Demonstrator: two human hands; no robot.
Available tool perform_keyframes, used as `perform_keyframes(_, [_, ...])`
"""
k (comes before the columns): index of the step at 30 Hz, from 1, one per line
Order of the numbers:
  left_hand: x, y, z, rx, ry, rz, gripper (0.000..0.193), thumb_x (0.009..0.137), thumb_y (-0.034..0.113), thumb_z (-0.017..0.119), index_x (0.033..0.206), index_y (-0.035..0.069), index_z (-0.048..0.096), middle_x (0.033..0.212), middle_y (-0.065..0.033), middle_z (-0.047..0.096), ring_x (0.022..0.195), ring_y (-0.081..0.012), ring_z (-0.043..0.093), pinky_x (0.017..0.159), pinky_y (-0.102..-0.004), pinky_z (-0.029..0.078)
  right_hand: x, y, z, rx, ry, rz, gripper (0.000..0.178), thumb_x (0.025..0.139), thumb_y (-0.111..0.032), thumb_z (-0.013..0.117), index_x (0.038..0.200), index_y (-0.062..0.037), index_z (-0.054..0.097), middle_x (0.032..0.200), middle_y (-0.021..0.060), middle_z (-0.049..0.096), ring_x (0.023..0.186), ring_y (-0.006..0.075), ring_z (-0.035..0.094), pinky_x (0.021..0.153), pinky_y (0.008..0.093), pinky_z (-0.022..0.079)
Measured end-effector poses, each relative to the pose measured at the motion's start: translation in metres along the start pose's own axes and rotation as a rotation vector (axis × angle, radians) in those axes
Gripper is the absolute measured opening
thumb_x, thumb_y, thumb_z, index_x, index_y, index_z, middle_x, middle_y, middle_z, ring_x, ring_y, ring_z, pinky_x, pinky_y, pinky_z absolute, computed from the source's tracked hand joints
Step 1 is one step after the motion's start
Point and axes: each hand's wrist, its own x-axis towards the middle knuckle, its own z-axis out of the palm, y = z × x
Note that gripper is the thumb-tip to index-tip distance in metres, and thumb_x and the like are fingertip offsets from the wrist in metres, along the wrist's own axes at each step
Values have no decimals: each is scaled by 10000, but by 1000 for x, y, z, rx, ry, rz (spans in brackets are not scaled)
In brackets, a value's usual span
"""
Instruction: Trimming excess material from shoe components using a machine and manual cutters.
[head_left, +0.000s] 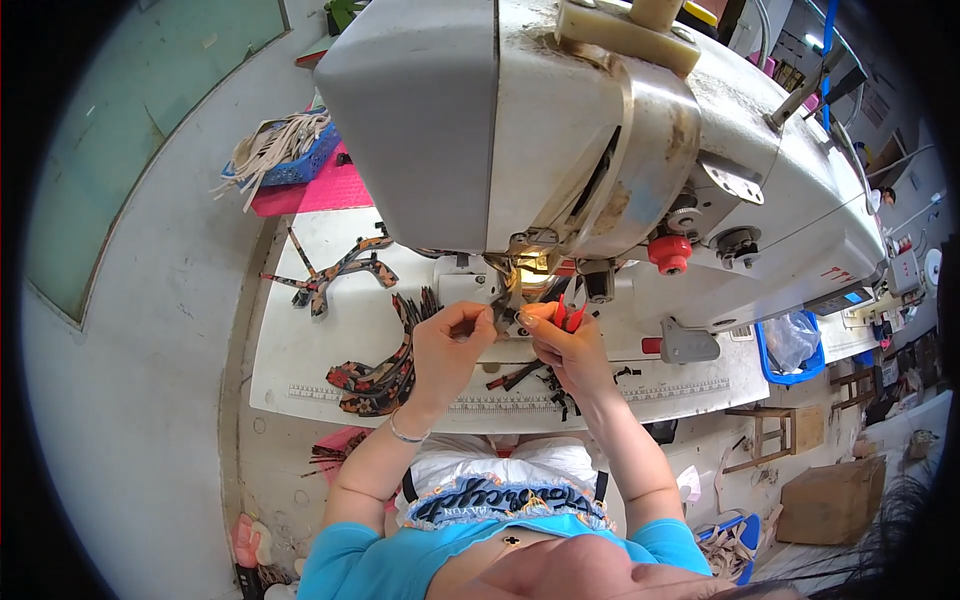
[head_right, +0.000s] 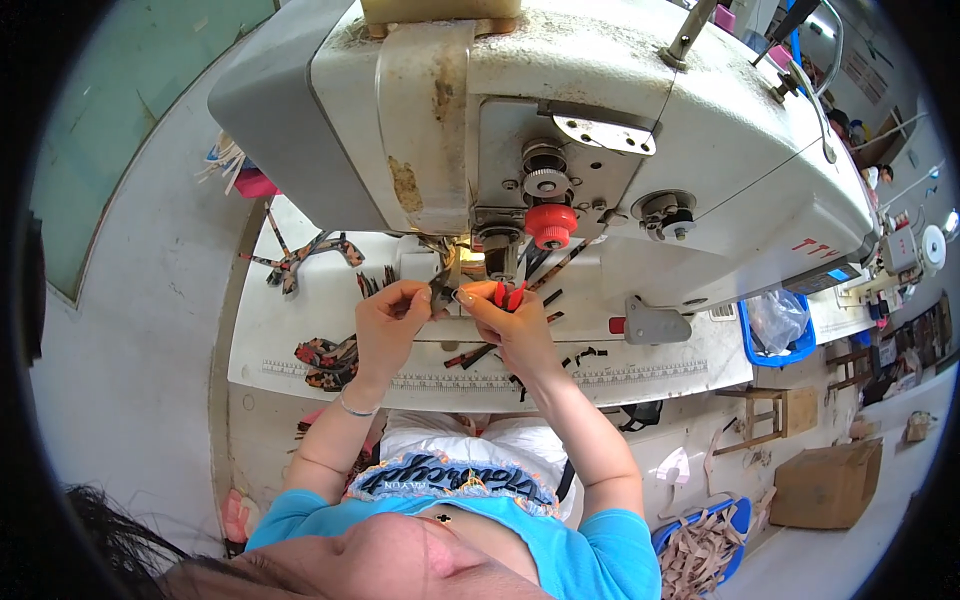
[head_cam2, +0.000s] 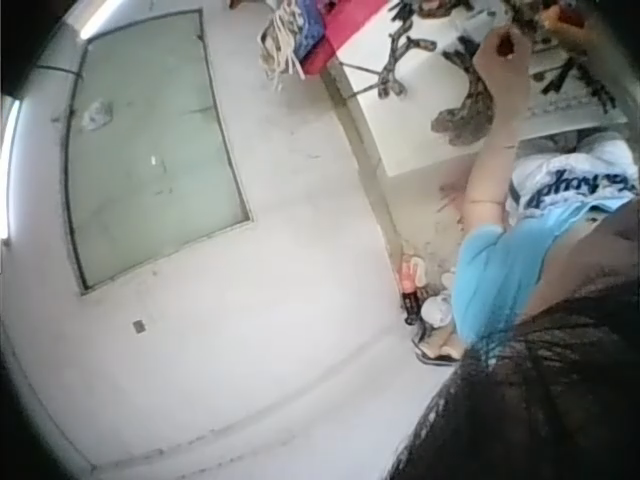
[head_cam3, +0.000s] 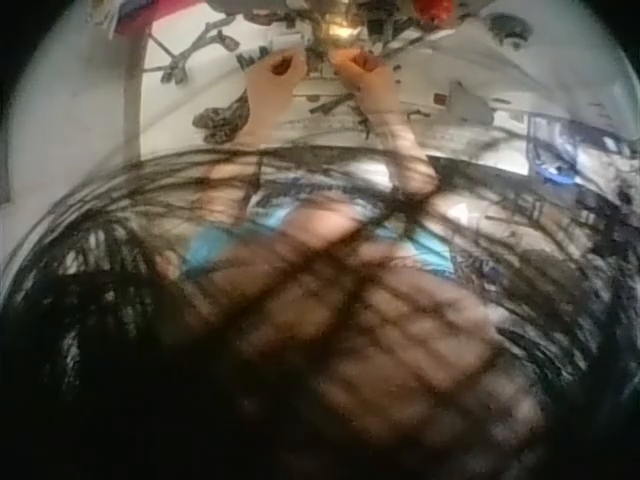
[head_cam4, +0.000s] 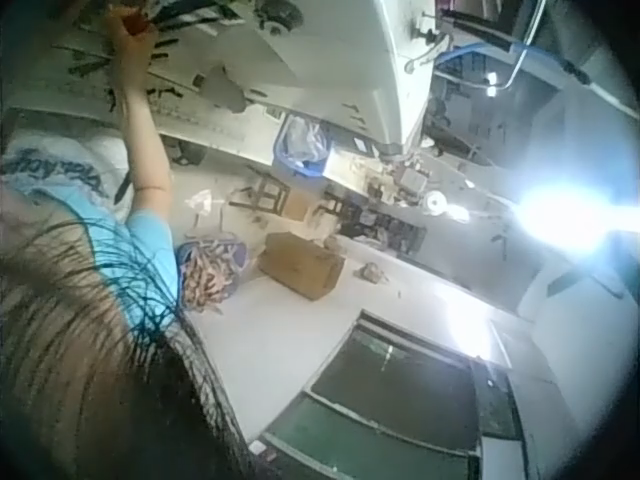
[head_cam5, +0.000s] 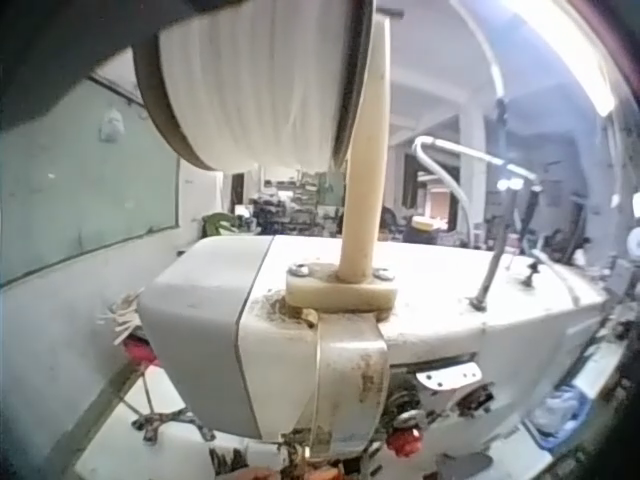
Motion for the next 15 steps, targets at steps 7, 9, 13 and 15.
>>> perform_keyframes(7, [6, 16, 4, -311, -82, -190, 202, 883, 162, 607, 942, -30, 635, 740, 29, 584, 718, -23, 504, 674, -167, 407, -3, -8, 0, -87, 43, 67, 116, 845, -138, 642, 843, -23, 627, 616, -48, 484, 450, 12, 290, 410, 190, 192])
perform_keyframes(9, [11, 13, -4, -277, -162, -260, 221, 889, 188, 604, 935, -25, 640, 751, 33, 570, 711, -24, 476, 659, -169, 383, -4, -8, 0, -94, 17, 88, 121, 838, -149, 653, 837, -30, 631, 649, -18, 567, 438, 11, 313, 400, 189, 198])
perform_keyframes(13, [12, 20, -9, -114, -306, -276, 234, 904, 211, 578, 846, -6, 645, 707, 64, 472, 601, -18, 370, 539, -177, 285, -2, -4, -3, -70, -3, 92, 121, 843, -150, 643, 822, -34, 615, 681, 21, 609, 423, 13, 317, 392, 188, 207])
perform_keyframes(15, [12, 15, -11, -117, -304, -244, 247, 898, 213, 588, 880, -28, 639, 725, 48, 496, 638, -24, 389, 572, -179, 302, -1, -4, -1, -66, -6, 80, 120, 844, -148, 642, 829, -33, 615, 675, 18, 604, 423, 12, 318, 390, 189, 206])
